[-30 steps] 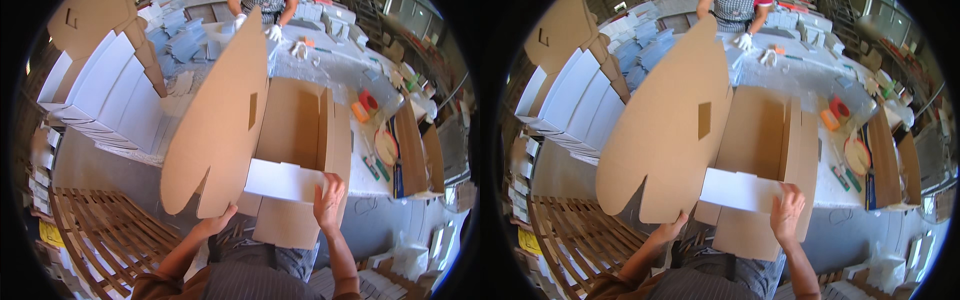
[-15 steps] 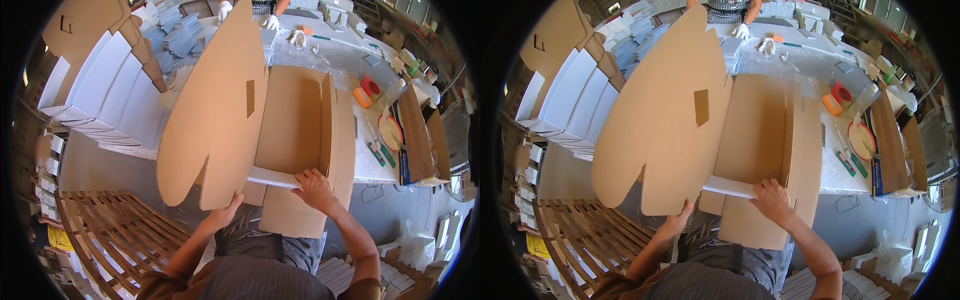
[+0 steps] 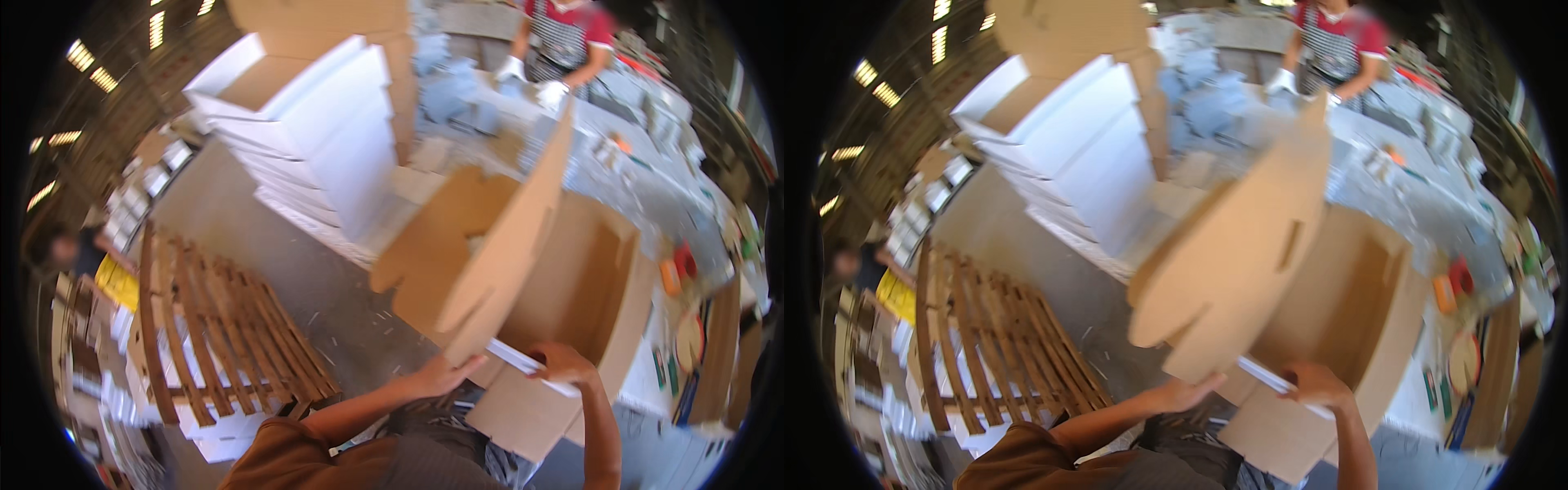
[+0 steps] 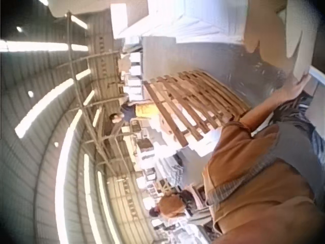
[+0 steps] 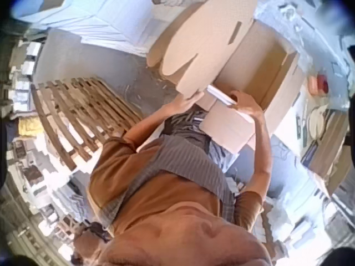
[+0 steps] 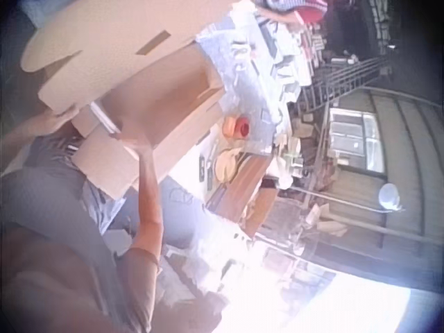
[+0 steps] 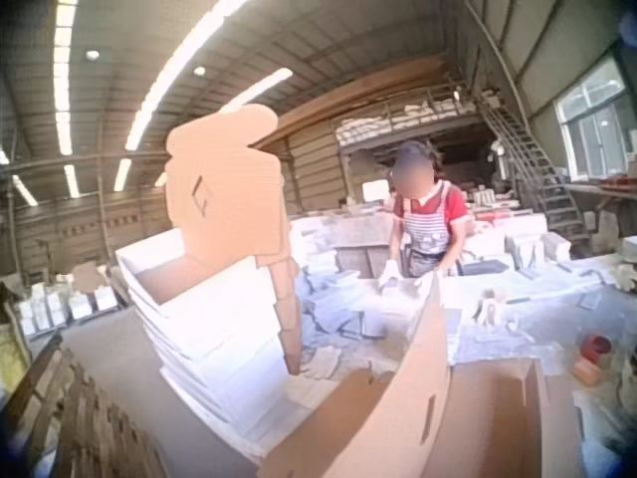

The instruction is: The person folds flat cardboard pieces into box shapes and inserts white foam inserts into each box. The finished boxes are stacked on a nearby pile. The process is repeated continuously with multiple units.

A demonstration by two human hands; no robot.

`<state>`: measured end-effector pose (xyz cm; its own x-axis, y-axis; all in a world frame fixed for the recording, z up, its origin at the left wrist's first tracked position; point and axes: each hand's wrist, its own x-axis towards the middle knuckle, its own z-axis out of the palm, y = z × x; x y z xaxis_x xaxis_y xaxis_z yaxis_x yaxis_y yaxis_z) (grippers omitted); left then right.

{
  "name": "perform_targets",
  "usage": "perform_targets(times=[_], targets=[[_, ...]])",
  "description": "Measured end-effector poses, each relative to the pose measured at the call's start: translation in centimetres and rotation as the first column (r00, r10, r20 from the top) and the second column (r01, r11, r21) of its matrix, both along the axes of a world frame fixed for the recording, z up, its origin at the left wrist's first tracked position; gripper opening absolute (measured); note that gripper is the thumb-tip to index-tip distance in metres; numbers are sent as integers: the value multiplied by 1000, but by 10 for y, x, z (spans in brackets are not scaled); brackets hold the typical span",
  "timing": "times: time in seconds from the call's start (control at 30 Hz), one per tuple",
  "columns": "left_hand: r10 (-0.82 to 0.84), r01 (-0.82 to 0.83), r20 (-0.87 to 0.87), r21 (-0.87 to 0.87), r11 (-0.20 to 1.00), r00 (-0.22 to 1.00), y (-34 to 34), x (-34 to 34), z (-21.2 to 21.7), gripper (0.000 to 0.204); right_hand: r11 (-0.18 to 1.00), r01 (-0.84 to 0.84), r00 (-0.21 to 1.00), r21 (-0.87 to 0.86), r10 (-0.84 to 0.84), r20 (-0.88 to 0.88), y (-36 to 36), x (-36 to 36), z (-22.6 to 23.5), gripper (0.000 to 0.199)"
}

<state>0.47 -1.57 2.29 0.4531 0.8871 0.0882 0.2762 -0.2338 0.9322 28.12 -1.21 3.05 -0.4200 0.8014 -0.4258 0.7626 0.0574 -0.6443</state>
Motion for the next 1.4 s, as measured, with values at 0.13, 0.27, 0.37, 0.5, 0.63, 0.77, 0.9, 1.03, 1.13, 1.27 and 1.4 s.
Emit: perform_targets(times=[0.13,0.27,0.37,0.5,0.63,0.77,0.9,1.03,1.13,1.27,1.4], targets=[[-129,136,56,-123,983,990,6,0,11,35,971,-28,999,-238,21,-33,2,-3,6,47],[-99,104,87,-45,994,991,2,-2,7,39,966,82,997,-244,-78,26,-4,-15,1,45],[-108,116,118,-64,991,987,7,-5,-2,38,953,285,957,-105,-289,-30,-28,-38,11,42],[-200,186,-74,-163,969,977,33,-25,-3,35,811,-181,983,557,167,77,-48,-20,54,42],[-220,219,-9,-49,974,975,61,-67,28,35,950,-131,930,285,18,366,-71,33,89,79],[-337,339,-101,2,941,936,82,-87,19,38,919,-60,731,390,-226,644,-97,64,91,69],[-12,18,-31,178,984,999,99,-65,13,41,739,87,847,668,-408,341,-88,95,32,28],[647,-653,193,448,611,738,88,-38,66,44,690,-25,796,723,-424,433,-95,39,59,11],[469,-466,149,557,687,870,51,-16,69,49,687,59,828,724,-439,349,-90,-7,61,10],[-215,224,-81,545,808,973,-8,29,22,51,631,262,924,730,-383,-1,-65,-75,43,7],[-247,338,-242,486,806,938,-18,41,-25,44,728,271,957,630,-276,-92,-82,-80,47,22]])
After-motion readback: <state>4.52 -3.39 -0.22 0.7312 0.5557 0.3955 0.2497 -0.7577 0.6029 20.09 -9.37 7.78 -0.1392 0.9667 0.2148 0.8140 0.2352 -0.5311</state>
